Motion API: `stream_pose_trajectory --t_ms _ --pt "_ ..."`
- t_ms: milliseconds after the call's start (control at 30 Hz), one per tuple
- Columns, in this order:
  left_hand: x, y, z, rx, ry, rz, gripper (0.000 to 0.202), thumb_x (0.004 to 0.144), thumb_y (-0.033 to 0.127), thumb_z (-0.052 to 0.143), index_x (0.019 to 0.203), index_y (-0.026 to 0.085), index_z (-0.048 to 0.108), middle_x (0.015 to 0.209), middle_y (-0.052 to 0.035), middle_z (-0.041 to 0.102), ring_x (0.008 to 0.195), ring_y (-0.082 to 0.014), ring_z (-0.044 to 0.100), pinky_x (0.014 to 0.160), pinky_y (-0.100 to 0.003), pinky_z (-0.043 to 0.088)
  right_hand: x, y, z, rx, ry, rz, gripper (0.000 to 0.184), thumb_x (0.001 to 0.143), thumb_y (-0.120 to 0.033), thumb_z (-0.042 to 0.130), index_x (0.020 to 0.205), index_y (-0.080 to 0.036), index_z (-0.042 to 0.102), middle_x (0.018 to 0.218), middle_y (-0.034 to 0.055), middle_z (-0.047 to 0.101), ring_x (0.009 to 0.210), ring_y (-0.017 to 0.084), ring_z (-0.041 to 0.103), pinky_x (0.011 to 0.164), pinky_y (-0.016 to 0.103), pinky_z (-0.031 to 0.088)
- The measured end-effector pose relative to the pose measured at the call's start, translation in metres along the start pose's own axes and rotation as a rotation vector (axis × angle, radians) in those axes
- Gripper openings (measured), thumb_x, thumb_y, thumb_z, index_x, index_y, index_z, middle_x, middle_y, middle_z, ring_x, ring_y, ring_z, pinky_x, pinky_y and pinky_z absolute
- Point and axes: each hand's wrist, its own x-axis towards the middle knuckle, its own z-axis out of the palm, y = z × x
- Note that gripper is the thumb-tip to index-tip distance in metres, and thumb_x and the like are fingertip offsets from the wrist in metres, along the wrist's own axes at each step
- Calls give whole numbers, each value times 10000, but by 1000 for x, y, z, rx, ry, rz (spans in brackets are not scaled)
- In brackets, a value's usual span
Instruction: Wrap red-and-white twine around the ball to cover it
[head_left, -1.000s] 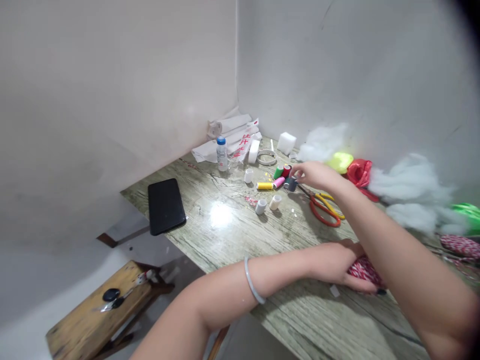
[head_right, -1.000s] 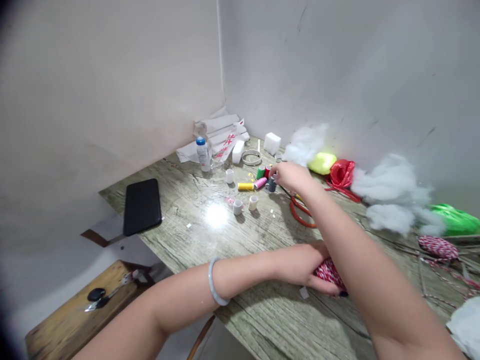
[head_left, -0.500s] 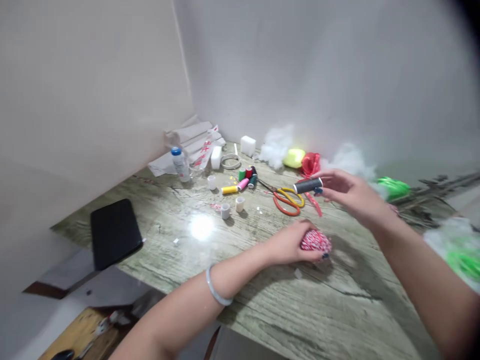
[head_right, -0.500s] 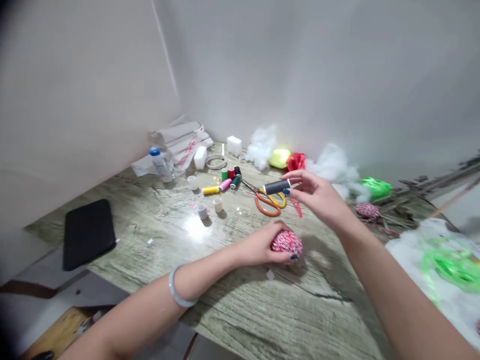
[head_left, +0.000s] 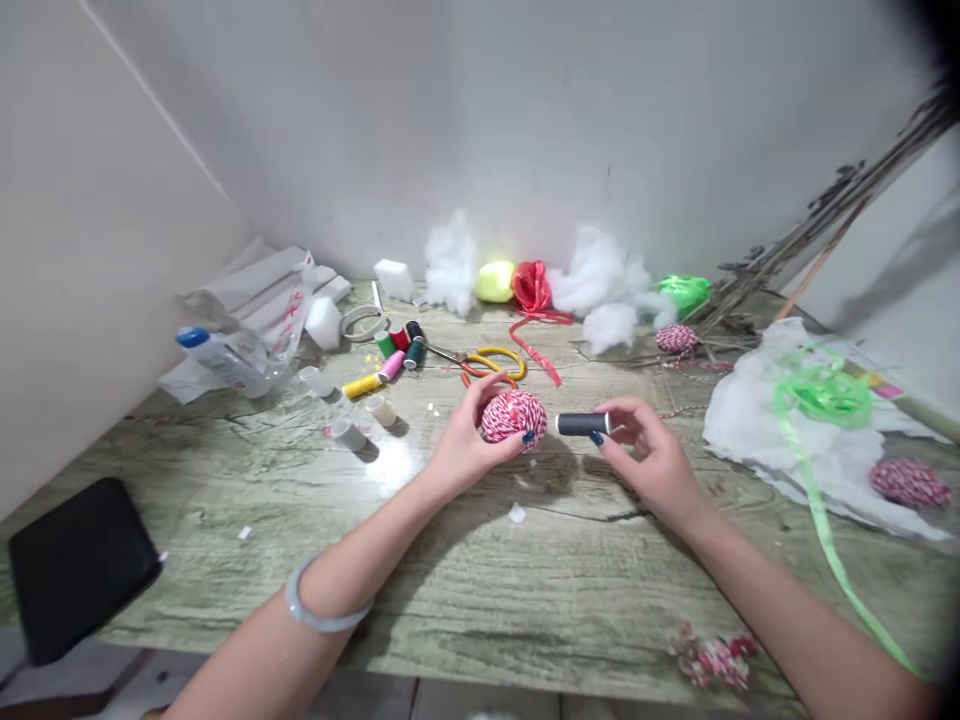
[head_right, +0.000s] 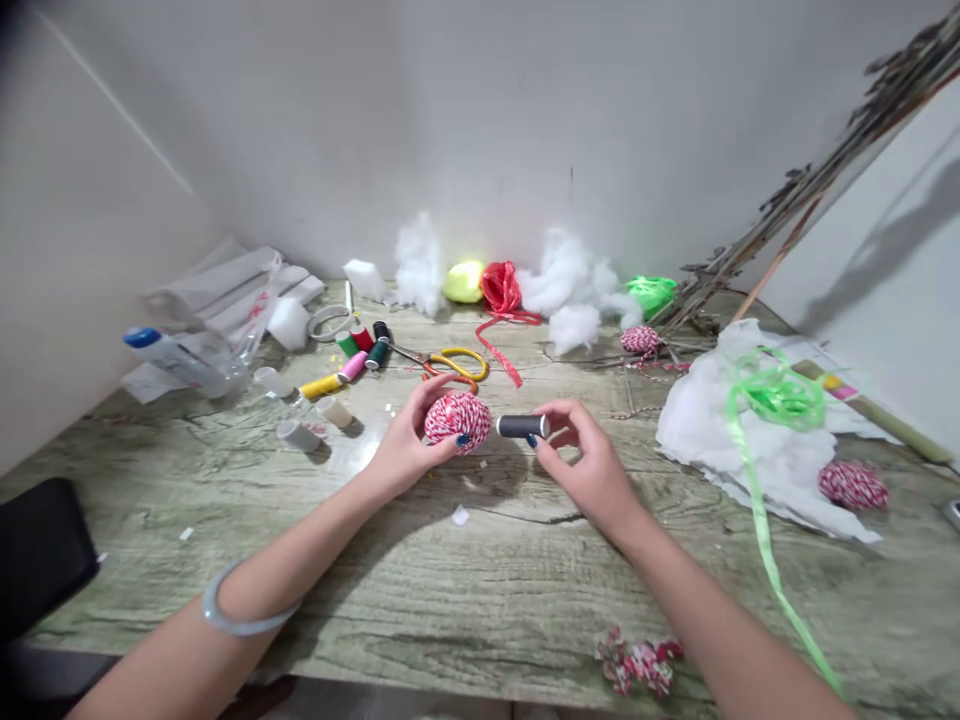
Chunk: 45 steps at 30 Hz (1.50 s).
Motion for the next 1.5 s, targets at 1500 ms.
stream_pose_trajectory --t_ms 1500 --pt "-15 19 14 261 -406 338 798 676 406 820 1398 296 496 1423 -124 412 1328 -299 457 1095 -461 438 -3 -14 -7 -557 23 -326 192 905 -176 596 1094 -201 615 848 40 612 838 214 569 793 370 466"
